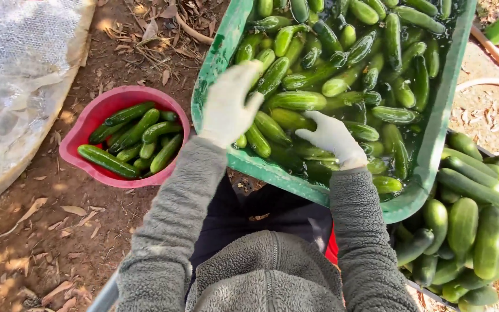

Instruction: Washing and sorting cucumbers from a water-filled wheelbarrow into a bucket

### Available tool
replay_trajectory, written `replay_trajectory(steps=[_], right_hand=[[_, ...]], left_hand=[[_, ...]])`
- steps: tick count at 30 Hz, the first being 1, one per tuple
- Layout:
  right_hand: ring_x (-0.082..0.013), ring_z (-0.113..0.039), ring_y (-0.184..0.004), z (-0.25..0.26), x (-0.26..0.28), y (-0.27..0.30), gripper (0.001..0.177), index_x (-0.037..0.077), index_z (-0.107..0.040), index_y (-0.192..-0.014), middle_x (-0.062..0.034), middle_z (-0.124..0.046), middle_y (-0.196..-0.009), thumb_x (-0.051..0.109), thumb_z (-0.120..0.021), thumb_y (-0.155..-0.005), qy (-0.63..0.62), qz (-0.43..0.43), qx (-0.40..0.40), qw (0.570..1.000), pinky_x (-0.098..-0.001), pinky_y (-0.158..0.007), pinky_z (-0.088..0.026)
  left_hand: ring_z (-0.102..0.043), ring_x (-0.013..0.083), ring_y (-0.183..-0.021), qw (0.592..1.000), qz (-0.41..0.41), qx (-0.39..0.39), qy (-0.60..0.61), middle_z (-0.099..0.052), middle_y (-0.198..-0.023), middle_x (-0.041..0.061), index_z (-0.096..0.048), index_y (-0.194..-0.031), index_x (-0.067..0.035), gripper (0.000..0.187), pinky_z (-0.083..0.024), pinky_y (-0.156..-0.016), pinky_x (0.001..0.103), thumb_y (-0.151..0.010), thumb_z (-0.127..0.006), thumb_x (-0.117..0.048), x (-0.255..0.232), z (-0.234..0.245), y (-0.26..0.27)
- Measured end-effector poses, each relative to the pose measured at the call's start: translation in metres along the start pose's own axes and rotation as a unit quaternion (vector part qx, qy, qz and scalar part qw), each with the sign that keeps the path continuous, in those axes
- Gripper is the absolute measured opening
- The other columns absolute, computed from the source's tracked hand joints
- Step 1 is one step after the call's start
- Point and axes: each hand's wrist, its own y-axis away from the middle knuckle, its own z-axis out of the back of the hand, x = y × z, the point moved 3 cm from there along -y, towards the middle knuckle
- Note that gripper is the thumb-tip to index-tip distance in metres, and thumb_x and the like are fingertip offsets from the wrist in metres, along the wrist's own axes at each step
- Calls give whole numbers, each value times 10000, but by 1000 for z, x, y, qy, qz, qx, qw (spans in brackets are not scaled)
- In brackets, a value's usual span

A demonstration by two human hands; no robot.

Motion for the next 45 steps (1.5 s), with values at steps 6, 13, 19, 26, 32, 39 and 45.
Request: replay_trajectory(steps=[6, 13, 19, 26, 32, 39, 45], right_hand=[[-386, -553, -1324, 2, -30, -8, 489, 116, -668, -1341, -207, -670, -1320, 453, -602, -993, -194, 61, -52, 978, -516, -1139, -406], [-347, -603, -1272, 26, -17, 10, 487, 94, -689, -1304, -192, -688, -1290, 422, -654, -945, -222, 44, -11, 974, -495, -1094, -434], [-364, -548, -1337, 23, -20, 8, 771, 59, -595, -1414, -214, -631, -1383, 280, -875, -730, -186, 30, 47, 981, -498, -1128, -410], [-261, -661, -738, 26, -4, 7, 508, 49, -658, -1256, -187, -739, -972, 463, -480, -1020, -185, -113, 35, 976, -363, -657, -509], [-316, -563, -1092, 10, -42, -20, 760, -57, -652, -1180, -183, -648, -1144, 615, -321, -1048, -142, -137, -6, 980, -488, -1026, -388], [-262, -661, -879, 20, 2, 4, 591, 48, -528, -1423, -181, -689, -1194, 215, -703, -884, -230, -93, 85, 965, -380, -838, -542], [-252, -712, -748, 18, -3, -4, 478, -1, -597, -1340, -173, -700, -1192, 330, -570, -997, -263, -100, 22, 959, -304, -670, -555]], left_hand=[[-620, 325, -1252, 984, -122, 128, 24, -649, -1347, 54, -544, -1461, -272, 745, -497, -1045, 481, -781, -848, -274, -1, -141, -5], [-685, 300, -1044, 949, -115, 267, -123, -708, -1071, 17, -685, -1237, -297, 782, -589, -874, 469, -530, -946, -506, 8, -207, -14], [-706, 280, -1107, 948, -9, 311, -64, -741, -1124, -28, -657, -1248, -404, 792, -604, -905, 490, -541, -892, -675, 30, -231, -4], [-509, 277, -1389, 865, 131, 476, 96, -455, -1599, 61, -459, -1525, -357, 747, -437, -1102, 429, -829, -561, -607, 15, -160, -18], [-553, 265, -1362, 872, 90, 471, 92, -516, -1557, 46, -458, -1524, -282, 833, -489, -1066, 387, -807, -590, -686, 1, -154, -18], [-673, 290, -1123, 920, -49, 389, 9, -699, -1257, 50, -562, -1430, -273, 701, -562, -904, 464, -787, -827, -357, -7, -205, -16], [-671, 242, -1158, 909, 41, 409, 62, -702, -1296, -3, -582, -1372, -243, 694, -567, -878, 416, -768, -697, -565, 1, -189, -10]])
